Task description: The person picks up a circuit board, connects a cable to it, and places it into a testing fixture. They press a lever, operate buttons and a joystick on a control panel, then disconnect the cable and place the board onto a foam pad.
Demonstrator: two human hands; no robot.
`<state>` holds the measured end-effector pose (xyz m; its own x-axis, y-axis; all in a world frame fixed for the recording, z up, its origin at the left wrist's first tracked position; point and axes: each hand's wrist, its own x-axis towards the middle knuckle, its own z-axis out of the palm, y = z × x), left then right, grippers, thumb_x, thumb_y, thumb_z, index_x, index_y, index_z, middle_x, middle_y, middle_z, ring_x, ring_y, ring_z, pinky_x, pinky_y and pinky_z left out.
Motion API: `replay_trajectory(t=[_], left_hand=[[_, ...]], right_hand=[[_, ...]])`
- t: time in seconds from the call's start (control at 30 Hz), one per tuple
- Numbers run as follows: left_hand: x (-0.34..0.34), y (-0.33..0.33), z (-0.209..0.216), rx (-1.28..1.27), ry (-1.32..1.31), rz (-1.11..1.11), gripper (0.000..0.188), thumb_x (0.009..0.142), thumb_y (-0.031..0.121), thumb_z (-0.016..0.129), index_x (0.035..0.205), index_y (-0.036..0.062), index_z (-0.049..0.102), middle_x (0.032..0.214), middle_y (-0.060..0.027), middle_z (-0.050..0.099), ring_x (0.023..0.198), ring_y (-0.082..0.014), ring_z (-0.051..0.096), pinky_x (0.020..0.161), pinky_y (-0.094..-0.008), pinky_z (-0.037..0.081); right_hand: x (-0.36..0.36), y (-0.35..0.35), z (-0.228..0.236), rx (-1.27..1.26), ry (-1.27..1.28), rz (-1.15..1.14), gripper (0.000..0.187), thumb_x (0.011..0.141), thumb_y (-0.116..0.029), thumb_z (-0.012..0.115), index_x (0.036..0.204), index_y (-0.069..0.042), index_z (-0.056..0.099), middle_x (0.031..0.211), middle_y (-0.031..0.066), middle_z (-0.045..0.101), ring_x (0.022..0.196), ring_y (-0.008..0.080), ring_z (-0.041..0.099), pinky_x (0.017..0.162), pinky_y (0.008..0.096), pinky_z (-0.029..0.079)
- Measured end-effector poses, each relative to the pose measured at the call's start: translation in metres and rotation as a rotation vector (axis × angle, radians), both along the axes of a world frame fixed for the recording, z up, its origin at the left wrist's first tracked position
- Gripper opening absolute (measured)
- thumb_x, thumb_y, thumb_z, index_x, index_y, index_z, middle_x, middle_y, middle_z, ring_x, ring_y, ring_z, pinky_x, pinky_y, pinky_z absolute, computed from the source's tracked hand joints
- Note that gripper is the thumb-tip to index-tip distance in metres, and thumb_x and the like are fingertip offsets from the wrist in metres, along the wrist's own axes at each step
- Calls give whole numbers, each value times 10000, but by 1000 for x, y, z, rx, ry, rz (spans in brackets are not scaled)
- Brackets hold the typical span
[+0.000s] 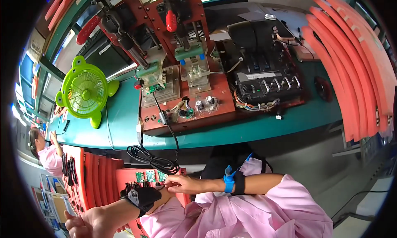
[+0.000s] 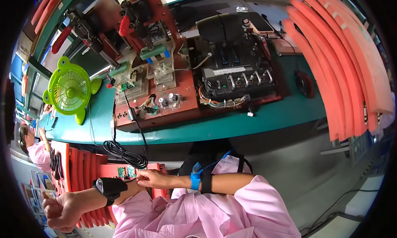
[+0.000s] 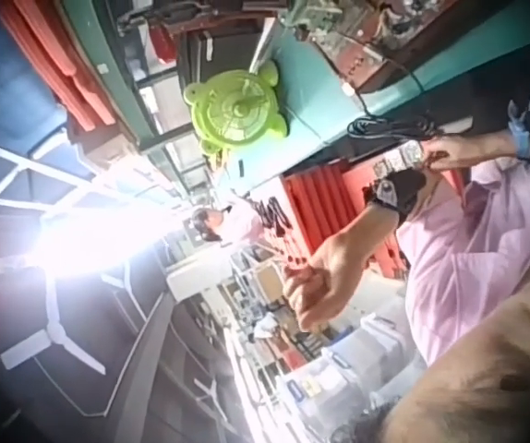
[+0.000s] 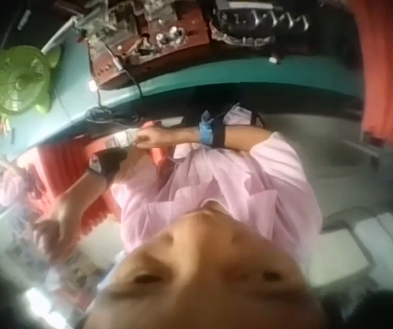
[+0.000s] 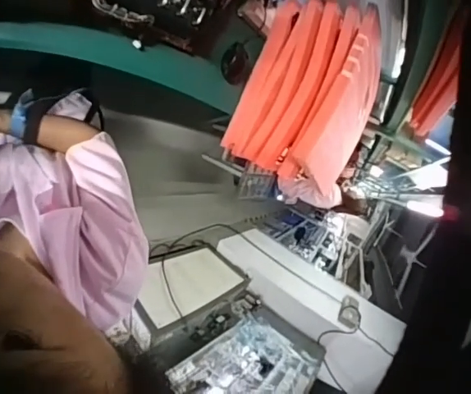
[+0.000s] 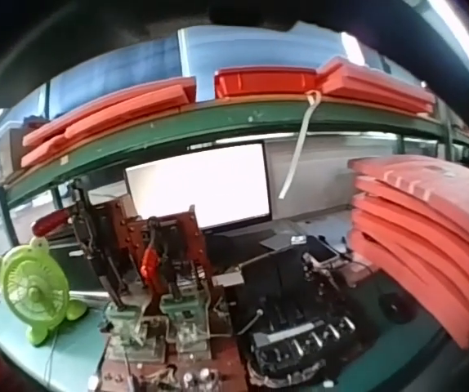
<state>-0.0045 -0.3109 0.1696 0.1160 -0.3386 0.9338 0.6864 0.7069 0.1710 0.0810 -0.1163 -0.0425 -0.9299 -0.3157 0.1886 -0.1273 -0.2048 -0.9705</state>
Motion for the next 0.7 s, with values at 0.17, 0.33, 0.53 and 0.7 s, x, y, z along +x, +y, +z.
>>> replay_trajectory(t=[0.17,0.33,0.53,0.7], left_hand=[[6,-9,7,-20,64,-47,213,787,98,497,615,-18,545,621,-109,560,474,-180,498,480,-269,446],[6,-13,11,-20,119,-94,216,789,100,494,618,-23,544,609,-106,547,467,-183,492,482,-268,444],[0,-10,12,-11,175,-156,221,791,103,492,622,-30,543,595,-102,532,459,-187,484,485,-267,443],[-2,5,7,-5,212,-217,225,792,105,489,625,-36,542,583,-99,520,452,-190,478,488,-265,442]], right_hand=[[1,-6,10,143,-16,-20,180,772,-145,583,848,10,533,860,85,569,798,170,543,715,286,434],[2,-18,10,-43,2,-72,179,734,-150,594,816,-2,538,786,82,583,752,177,565,679,300,446],[-3,-17,18,-91,-136,97,185,694,-126,601,823,-5,546,791,81,585,761,154,562,691,287,448],[5,-20,18,-124,-121,-42,203,671,-114,605,827,0,543,783,77,581,751,150,557,690,279,447]])
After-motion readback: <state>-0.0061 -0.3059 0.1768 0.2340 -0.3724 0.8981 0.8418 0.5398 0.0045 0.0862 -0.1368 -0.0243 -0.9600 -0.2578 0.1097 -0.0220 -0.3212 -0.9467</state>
